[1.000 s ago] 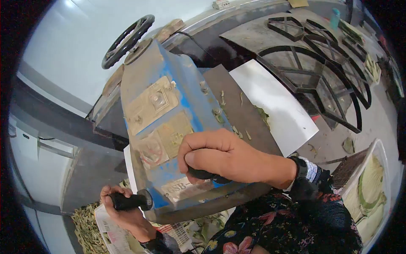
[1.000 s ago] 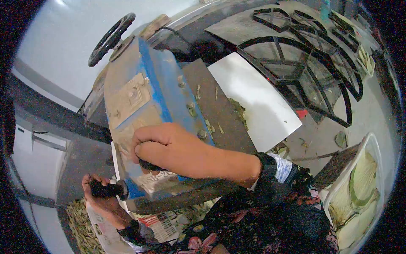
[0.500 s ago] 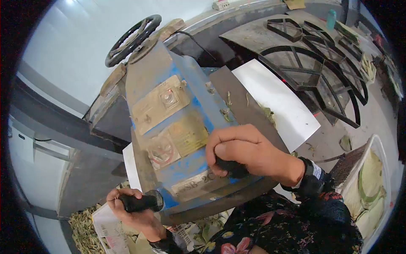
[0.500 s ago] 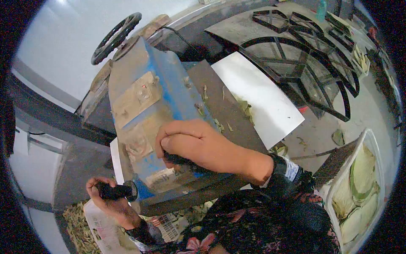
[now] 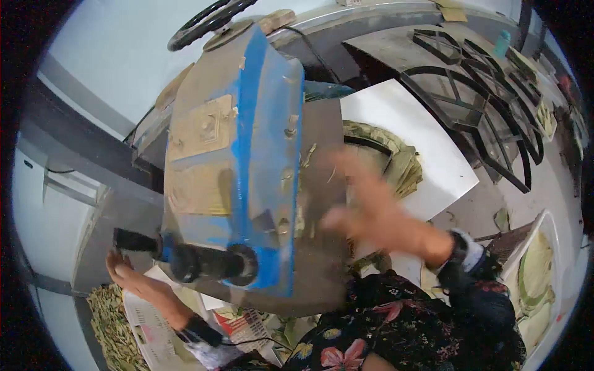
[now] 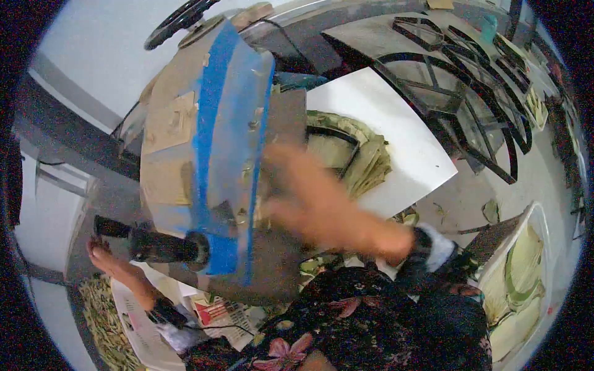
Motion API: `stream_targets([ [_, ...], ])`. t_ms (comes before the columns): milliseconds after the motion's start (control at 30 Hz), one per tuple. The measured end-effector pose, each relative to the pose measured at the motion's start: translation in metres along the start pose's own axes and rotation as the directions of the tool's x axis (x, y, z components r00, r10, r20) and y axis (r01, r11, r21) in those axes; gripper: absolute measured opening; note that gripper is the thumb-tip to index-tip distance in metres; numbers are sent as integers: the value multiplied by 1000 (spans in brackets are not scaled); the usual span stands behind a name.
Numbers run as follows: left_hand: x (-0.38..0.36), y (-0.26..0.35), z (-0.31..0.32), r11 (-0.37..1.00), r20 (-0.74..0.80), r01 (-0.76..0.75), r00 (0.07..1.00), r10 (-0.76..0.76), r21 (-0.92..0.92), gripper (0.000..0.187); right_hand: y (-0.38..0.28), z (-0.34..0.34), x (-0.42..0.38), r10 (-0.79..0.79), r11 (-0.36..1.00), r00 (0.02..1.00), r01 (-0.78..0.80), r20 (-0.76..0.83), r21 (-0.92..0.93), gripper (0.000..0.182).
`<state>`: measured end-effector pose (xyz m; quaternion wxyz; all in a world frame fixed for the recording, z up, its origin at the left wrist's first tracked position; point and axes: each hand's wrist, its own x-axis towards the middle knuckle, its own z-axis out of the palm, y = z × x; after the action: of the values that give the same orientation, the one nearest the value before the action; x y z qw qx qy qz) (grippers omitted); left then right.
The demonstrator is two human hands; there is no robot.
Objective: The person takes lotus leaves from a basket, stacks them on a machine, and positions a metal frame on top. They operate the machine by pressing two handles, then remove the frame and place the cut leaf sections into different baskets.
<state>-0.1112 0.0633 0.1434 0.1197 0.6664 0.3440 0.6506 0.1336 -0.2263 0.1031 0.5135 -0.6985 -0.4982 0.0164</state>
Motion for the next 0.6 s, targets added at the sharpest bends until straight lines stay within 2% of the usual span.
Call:
stream_targets([
  [33, -10, 5, -9, 995, 81, -103, 992, 101, 10, 57, 40, -15, -4, 149, 983, 980, -161, -131, -86, 65],
  [67, -24, 9, -11, 996, 77, -90, 993, 87, 24, 57, 89, -27, -16, 144, 932, 935, -238, -323, -272, 66],
  [100, -38, 14, -11, 1000, 191, -20, 981, 18, 9, 60, 125, -44, -21, 177, 920, 891, -301, -418, -252, 71],
  [133, -49, 18, -9, 999, 302, 49, 952, -46, -2, 64, 158, -60, -28, 205, 816, 883, -393, -423, -424, 73],
  [167, -59, 17, -3, 998, 296, 58, 953, -58, 7, 64, 165, -69, -26, 204, 817, 888, -386, -411, -429, 73],
  [233, -75, 13, 11, 958, 307, 96, 952, -9, -270, 64, 171, -78, -18, 479, 779, 806, -573, -348, -254, 75],
  [267, -75, 20, 9, 958, 302, 97, 953, -11, -269, 64, 172, -76, -9, 475, 782, 809, -568, -345, -256, 75],
  [300, -70, 29, 7, 996, 257, -92, 962, 94, -21, 70, 173, -73, 1, 511, 757, 814, -578, -276, -305, 77],
  [333, -70, 36, 6, 936, 239, -262, 949, 206, 235, 78, 174, -68, 9, 547, 731, 811, -583, -207, -355, 79],
  [400, -116, 44, 18, 957, 538, -210, 793, 286, -200, 78, 177, -62, 23, 566, 695, 808, -575, -166, -432, 85],
  [433, -119, 62, 20, 859, 853, -490, 376, 361, -148, 77, 176, -61, 30, 625, 638, 772, -590, -115, -496, 87],
  [467, -149, 61, 34, 799, 752, -486, 359, 553, -355, 77, 177, -61, 35, 682, 578, 728, -593, -67, -560, 88],
  [533, -184, 62, 56, 733, 798, -495, 122, 590, -466, 78, 187, -61, 33, 629, 574, 769, -556, -111, -601, 85],
  [567, -192, 61, 62, 736, 799, -495, 126, 587, -463, 78, 188, -63, 34, 648, 571, 754, -575, -109, -586, 82],
  [600, -200, 60, 67, 788, 806, -391, 167, 569, -475, 76, 189, -64, 34, 666, 567, 738, -594, -107, -571, 79],
])
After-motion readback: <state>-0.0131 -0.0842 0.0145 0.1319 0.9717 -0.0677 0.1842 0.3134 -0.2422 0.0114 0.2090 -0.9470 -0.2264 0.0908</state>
